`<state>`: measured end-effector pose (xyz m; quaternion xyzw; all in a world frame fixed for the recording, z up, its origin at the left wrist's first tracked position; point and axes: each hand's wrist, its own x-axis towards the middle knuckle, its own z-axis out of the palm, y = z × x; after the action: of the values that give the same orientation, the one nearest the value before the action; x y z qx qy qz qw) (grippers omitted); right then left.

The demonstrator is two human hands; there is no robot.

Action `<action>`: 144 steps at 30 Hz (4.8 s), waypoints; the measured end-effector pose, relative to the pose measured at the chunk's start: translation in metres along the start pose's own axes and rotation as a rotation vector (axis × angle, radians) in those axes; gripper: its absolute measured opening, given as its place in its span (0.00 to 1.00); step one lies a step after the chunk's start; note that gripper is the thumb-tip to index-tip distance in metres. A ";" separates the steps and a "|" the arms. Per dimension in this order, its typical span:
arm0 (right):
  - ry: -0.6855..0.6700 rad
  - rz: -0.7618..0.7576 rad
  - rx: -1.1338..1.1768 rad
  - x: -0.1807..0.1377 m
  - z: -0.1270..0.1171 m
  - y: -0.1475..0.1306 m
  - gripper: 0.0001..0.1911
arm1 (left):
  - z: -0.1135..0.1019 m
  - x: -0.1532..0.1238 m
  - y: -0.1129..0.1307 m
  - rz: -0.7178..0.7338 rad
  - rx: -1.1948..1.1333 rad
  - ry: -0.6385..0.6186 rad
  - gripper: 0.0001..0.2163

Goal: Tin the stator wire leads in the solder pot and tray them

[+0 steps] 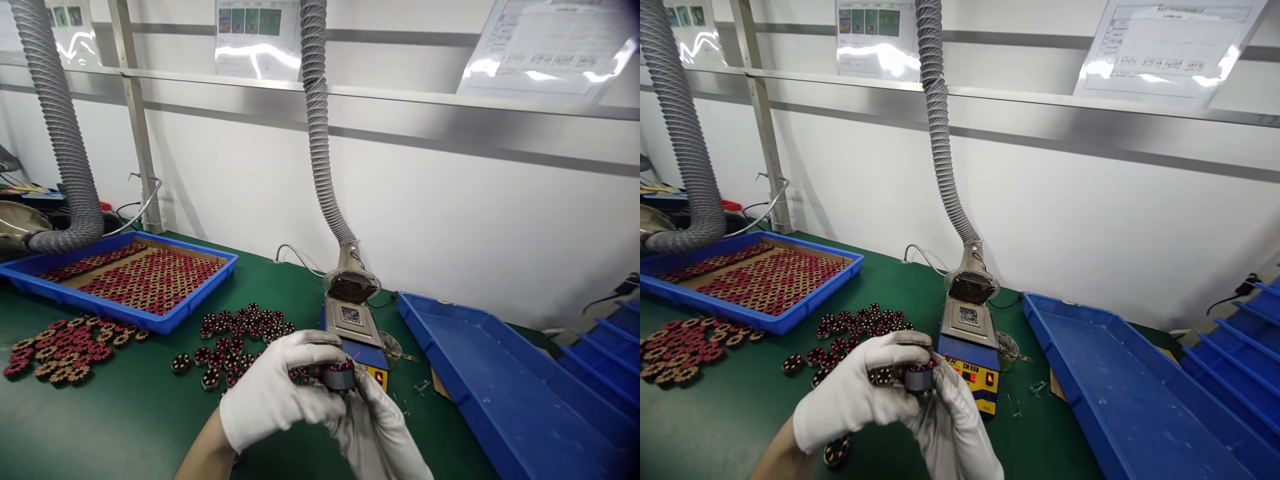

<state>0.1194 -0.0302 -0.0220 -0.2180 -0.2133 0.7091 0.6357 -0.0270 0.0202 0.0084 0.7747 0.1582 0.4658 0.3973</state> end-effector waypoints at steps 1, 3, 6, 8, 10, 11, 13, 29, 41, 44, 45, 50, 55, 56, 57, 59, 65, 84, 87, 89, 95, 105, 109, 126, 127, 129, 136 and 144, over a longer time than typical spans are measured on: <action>0.027 -0.002 0.001 0.000 0.001 0.000 0.14 | -0.001 -0.001 0.000 -0.005 0.013 0.002 0.23; 0.058 0.000 -0.004 0.000 0.002 0.000 0.13 | -0.001 -0.002 0.000 -0.029 0.025 0.025 0.24; 0.021 0.020 -0.021 0.000 0.008 0.000 0.13 | 0.001 0.000 -0.001 -0.093 -0.078 0.076 0.15; -0.011 0.035 -0.053 0.001 0.014 0.000 0.15 | 0.004 0.003 -0.002 -0.136 -0.197 0.130 0.07; -0.018 0.032 -0.094 0.002 0.018 0.001 0.16 | 0.006 0.005 -0.003 -0.187 -0.296 0.252 0.04; -0.015 0.024 -0.106 0.003 0.020 0.001 0.16 | 0.007 0.005 -0.003 -0.212 -0.331 0.316 0.04; 0.003 -0.004 -0.109 0.002 0.023 0.002 0.16 | 0.006 0.004 -0.002 -0.224 -0.366 0.452 0.06; 0.023 -0.045 -0.011 -0.001 0.022 0.002 0.17 | 0.001 0.005 0.004 -0.253 -0.300 0.402 0.09; -0.163 0.048 0.054 0.001 0.014 -0.002 0.13 | 0.004 0.002 0.008 -0.153 -0.251 0.432 0.10; -0.159 0.059 0.125 0.002 0.014 -0.005 0.12 | 0.006 0.002 0.012 -0.191 -0.040 0.178 0.23; -0.155 0.073 0.145 0.002 0.014 -0.006 0.11 | 0.007 0.002 0.012 -0.170 -0.009 0.139 0.25; -0.166 0.090 0.063 -0.002 0.018 -0.004 0.14 | 0.007 0.001 0.001 -0.043 -0.086 0.127 0.12; -0.137 0.078 -0.114 -0.005 0.018 -0.002 0.16 | 0.005 0.001 0.001 -0.090 -0.323 0.423 0.07; -0.142 0.087 -0.108 -0.005 0.018 -0.003 0.17 | 0.004 0.001 0.003 -0.085 -0.346 0.489 0.07; -0.144 0.086 -0.088 -0.005 0.017 -0.004 0.16 | 0.003 0.002 0.007 -0.097 -0.353 0.520 0.07; -0.133 0.062 -0.029 -0.005 0.015 -0.007 0.15 | -0.001 0.002 0.014 -0.199 -0.328 0.442 0.07; -0.077 -0.009 0.006 -0.006 0.019 -0.007 0.13 | 0.005 0.004 0.018 -0.332 -0.323 0.184 0.12; 0.173 -0.492 -0.367 0.009 0.005 -0.001 0.22 | 0.009 -0.004 0.023 -0.066 -0.165 0.437 0.08; 0.256 -0.845 -0.603 0.010 0.008 0.010 0.21 | 0.008 -0.001 0.023 -0.217 -0.311 0.446 0.09; 0.280 -1.088 -0.791 0.008 0.010 0.019 0.19 | 0.013 0.003 0.020 -0.358 -0.433 0.278 0.15; 0.245 -1.355 -1.063 0.006 0.008 0.034 0.25 | 0.032 0.008 0.002 -0.313 -0.579 0.451 0.06; 0.299 -1.361 -1.039 0.006 0.008 0.023 0.24 | 0.026 0.006 0.006 -0.436 -0.555 0.470 0.11; 0.267 -1.367 -1.066 0.006 0.007 0.021 0.25 | 0.030 0.003 0.003 -0.211 -0.574 0.668 0.09; 0.048 -1.429 -1.179 0.012 -0.006 0.023 0.25 | 0.020 0.009 0.012 -0.308 -0.619 0.589 0.12; 0.048 -1.424 -1.180 0.013 -0.006 0.023 0.25 | 0.020 0.009 0.014 -0.346 -0.612 0.547 0.13; 0.052 -1.417 -1.192 0.013 -0.006 0.025 0.25 | 0.022 0.009 0.015 -0.415 -0.598 0.487 0.11; 0.062 -1.271 -1.100 0.011 0.001 0.027 0.23 | 0.008 0.003 0.006 -0.158 -0.581 0.802 0.08; 0.101 -0.583 -0.986 0.020 -0.022 -0.035 0.19 | -0.025 -0.112 -0.019 -0.062 0.561 0.190 0.12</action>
<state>0.1583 -0.0062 -0.0209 -0.4547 -0.5393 0.3099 0.6374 -0.1039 -0.0246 -0.0665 0.8021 0.3407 0.4618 0.1651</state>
